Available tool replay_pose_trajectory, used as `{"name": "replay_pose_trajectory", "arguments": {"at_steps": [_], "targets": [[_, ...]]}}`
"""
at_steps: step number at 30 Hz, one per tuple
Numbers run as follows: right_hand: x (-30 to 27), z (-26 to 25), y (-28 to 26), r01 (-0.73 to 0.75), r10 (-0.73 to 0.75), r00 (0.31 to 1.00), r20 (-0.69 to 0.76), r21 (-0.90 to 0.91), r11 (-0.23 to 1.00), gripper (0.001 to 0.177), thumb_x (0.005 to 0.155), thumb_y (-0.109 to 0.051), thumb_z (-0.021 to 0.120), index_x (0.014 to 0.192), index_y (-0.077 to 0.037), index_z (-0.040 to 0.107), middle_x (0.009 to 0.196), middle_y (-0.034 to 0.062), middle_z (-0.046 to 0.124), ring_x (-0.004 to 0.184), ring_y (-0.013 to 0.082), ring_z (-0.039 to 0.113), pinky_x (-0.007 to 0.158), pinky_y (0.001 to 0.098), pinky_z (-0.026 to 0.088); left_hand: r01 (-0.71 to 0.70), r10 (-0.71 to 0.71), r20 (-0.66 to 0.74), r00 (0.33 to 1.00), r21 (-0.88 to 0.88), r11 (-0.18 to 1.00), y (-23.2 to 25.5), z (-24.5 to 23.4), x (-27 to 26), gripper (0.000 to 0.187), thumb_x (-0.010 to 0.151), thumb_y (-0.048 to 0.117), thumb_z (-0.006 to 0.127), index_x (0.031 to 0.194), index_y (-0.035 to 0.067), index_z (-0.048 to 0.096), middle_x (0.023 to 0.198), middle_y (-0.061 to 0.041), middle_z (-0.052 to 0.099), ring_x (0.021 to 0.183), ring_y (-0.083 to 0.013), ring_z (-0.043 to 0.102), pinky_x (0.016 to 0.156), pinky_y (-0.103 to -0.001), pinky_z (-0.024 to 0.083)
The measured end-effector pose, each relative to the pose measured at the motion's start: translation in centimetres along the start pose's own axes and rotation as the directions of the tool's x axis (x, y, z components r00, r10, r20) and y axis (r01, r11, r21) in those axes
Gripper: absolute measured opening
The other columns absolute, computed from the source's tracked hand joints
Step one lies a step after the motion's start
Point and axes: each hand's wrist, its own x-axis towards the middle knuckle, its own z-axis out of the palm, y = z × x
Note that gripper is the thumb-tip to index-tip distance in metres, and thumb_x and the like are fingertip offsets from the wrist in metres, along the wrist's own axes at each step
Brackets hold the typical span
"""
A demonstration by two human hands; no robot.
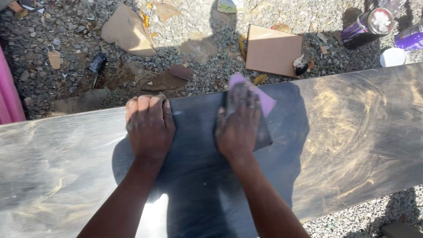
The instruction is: Hand sanding a large black furniture panel using sandpaper to prepare the surface.
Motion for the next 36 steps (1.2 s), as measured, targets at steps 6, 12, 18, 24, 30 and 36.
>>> {"name": "replay_pose_trajectory", "arguments": {"at_steps": [6, 12, 18, 24, 30, 36], "targets": [[-0.2, -0.7, 3.5, 0.242, -0.252, 0.956, 0.151, 0.082, 0.967, 0.063, 0.106, -0.042, 0.037, 0.163, -0.015, 0.032, 0.173, 0.0075, 0.021, 0.159, 0.0324, 0.016, 0.131, 0.05, 0.006, -0.028, 0.027, 0.036, 0.999, 0.028, 0.999, 0.5, 0.9, -0.5, 0.018, 0.108, 0.029, 0.064, 0.114, 0.018, 0.077, 0.101, -0.003, 0.059, 0.103, -0.0275, 0.065, 0.101, -0.043, 0.049], [0.6, -1.2, 14.4, 0.042, -0.044, 0.997, 0.058, 0.036, 0.998, 0.065, 0.106, -0.033, 0.039, 0.166, -0.012, 0.025, 0.174, 0.0118, 0.019, 0.16, 0.0336, 0.012, 0.13, 0.0481, 0.005, -0.027, 0.03, -0.012, 0.999, 0.155, 0.988, 1.3, 0.9, 0.2, 0.018, 0.109, 0.027, 0.067, 0.101, 0.012, 0.073, 0.095, -0.006, 0.056, 0.095, -0.0302, 0.066, 0.097, -0.042, 0.052], [3.7, -1.9, 4.3, 0.242, -0.265, 0.962, 0.072, 0.234, 0.942, 0.05, 0.108, -0.036, 0.04, 0.147, -0.008, 0.056, 0.147, 0.0077, 0.05, 0.144, 0.0302, 0.039, 0.122, 0.0463, 0.025, -0.007, 0.011, -0.075, 0.997, 0.043, 0.999, 1.8, -0.7, 1.1, 0.021, 0.1, 0.025, 0.066, 0.086, 0.009, 0.066, 0.086, -0.008, 0.051, 0.084, -0.0343, 0.063, 0.081, -0.045, 0.051], [5.0, -3.6, 5.9, 0.263, -0.295, 0.927, 0.234, 0.158, 0.952, 0.045, 0.107, -0.04, 0.046, 0.136, -0.014, 0.069, 0.136, 0.0067, 0.065, 0.14, 0.0315, 0.052, 0.119, 0.0495, 0.035, 0.064, -0.051, -0.062, 0.997, 0.215, 0.975, -12.9, -5.6, -2.6, 0.018, 0.102, 0.031, 0.072, 0.095, 0.014, 0.073, 0.097, -0.006, 0.057, 0.096, -0.0313, 0.064, 0.091, -0.043, 0.05], [4.6, -2.6, -10.3, 0.237, -0.273, 0.892, 0.36, 0.143, 0.961, 0.045, 0.104, -0.044, 0.045, 0.125, -0.017, 0.075, 0.13, 0.0013, 0.071, 0.136, 0.0233, 0.058, 0.114, 0.0437, 0.043, 0.599, -0.588, -0.124, 0.799, 0.236, 0.765, -15.9, -10.8, -3.2, 0.055, 0.108, 0.036, 0.056, 0.148, -0.001, 0.048, 0.148, -0.027, 0.044, 0.143, -0.042, 0.039, 0.119, -0.054, 0.023], [2.8, -2.0, -26.5, 0.306, -0.471, 0.785, 0.403, 0.409, 0.86, 0.041, 0.1, -0.029, 0.048, 0.125, -0.008, 0.072, 0.123, 0.0133, 0.073, 0.124, 0.0354, 0.064, 0.11, 0.0558, 0.046, 0.721, -0.716, -0.123, 0.687, 0.238, 0.651, -16.4, -10.7, -3.2, 0.057, 0.106, 0.034, 0.052, 0.151, 0.0, 0.044, 0.152, -0.021, 0.041, 0.149, -0.0351, 0.034, 0.122, -0.051, 0.019]]}}
